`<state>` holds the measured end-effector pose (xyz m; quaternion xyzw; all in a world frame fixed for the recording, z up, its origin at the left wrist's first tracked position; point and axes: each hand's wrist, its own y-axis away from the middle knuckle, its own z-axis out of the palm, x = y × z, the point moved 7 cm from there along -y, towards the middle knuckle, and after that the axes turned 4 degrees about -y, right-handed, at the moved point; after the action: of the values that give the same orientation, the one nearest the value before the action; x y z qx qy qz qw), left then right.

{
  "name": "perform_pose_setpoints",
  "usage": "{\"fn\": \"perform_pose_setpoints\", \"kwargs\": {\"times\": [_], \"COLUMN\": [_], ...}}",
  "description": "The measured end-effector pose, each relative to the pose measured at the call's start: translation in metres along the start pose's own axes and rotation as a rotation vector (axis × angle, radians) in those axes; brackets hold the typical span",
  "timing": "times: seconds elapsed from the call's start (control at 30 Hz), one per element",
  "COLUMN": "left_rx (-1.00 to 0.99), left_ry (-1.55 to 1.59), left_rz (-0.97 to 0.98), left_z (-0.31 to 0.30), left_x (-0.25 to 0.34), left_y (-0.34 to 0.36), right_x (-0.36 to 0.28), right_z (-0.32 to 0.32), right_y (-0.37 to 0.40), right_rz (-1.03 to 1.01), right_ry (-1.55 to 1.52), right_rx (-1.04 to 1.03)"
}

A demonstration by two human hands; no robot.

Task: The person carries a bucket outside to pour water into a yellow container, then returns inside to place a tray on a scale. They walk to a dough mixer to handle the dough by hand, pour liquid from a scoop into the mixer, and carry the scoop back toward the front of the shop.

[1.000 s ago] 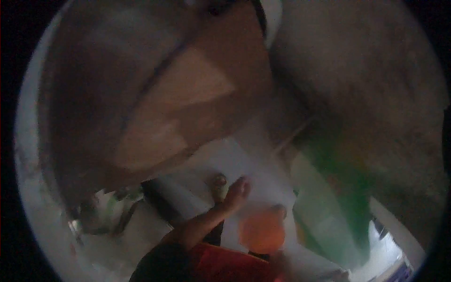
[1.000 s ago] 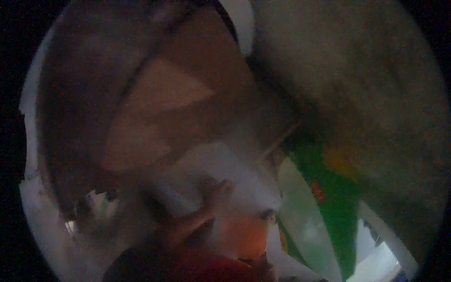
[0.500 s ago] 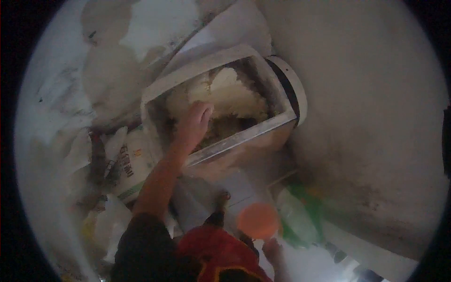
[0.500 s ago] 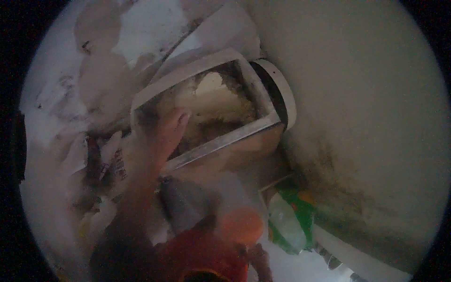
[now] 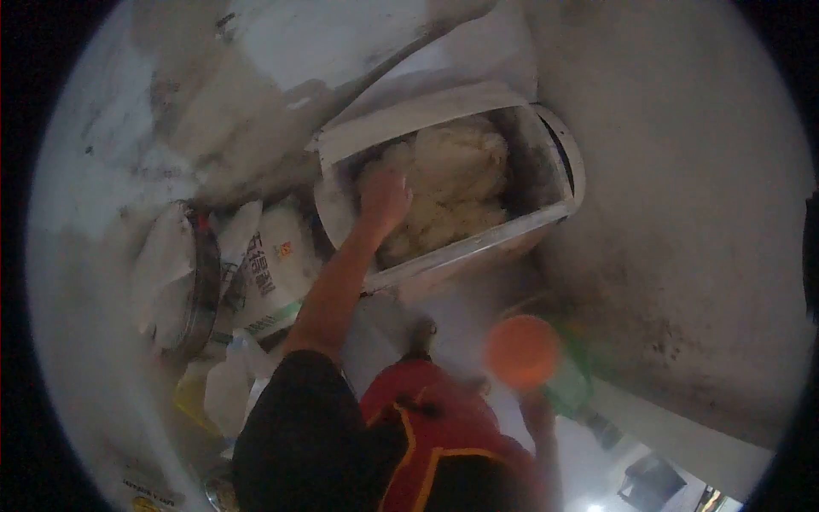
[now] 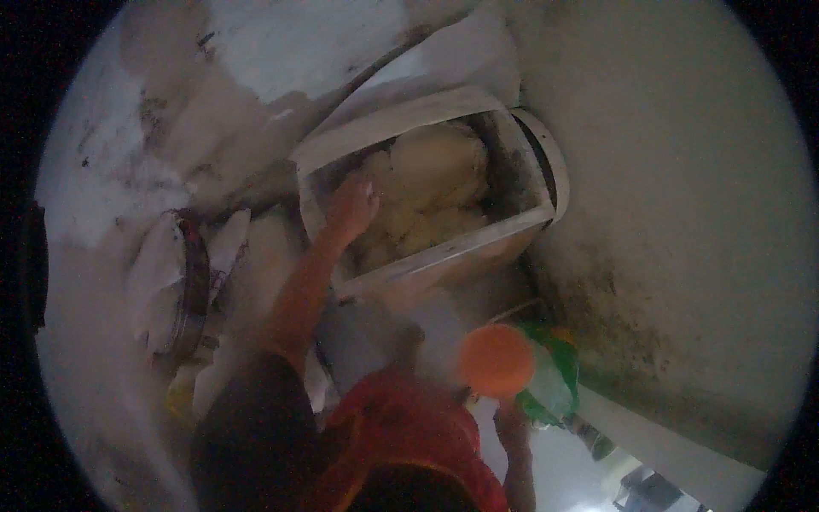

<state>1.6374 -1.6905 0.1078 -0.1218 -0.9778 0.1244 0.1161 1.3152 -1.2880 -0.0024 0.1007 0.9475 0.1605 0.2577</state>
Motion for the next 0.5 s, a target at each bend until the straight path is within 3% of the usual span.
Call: {"fn": "perform_pose_setpoints", "kwargs": {"times": [0.07,0.13,0.23,0.3,0.4,0.5], "left_rx": [0.166,0.113,-0.087,-0.142,-0.066,-0.048], "left_ry": [0.012,0.090,0.218,0.294,0.376,0.421], "left_rz": [0.072,-0.073,-0.176,-0.201,-0.205,-0.178], "left_z": [0.003,0.009,0.014,0.017,0.019,0.011], "left_x": [-0.010,-0.023,-0.032,-0.034,-0.039,-0.036], "left_y": [0.012,0.021,0.025,0.024,0.023,0.020], "right_x": [-0.006,-0.024,-0.004,0.021,0.010,-0.045], "right_z": [-0.010,-0.028,-0.005,0.001,-0.009,-0.051], "right_y": [0.000,0.000,-0.001,0.003,0.005,-0.005], "right_rz": [0.059,0.156,0.052,0.236,0.184,0.098], "right_ry": [-0.051,-0.095,0.167,-0.104,-0.513,-0.403], "right_rx": [0.003,-0.027,-0.147,-0.092,0.071,0.099]}}
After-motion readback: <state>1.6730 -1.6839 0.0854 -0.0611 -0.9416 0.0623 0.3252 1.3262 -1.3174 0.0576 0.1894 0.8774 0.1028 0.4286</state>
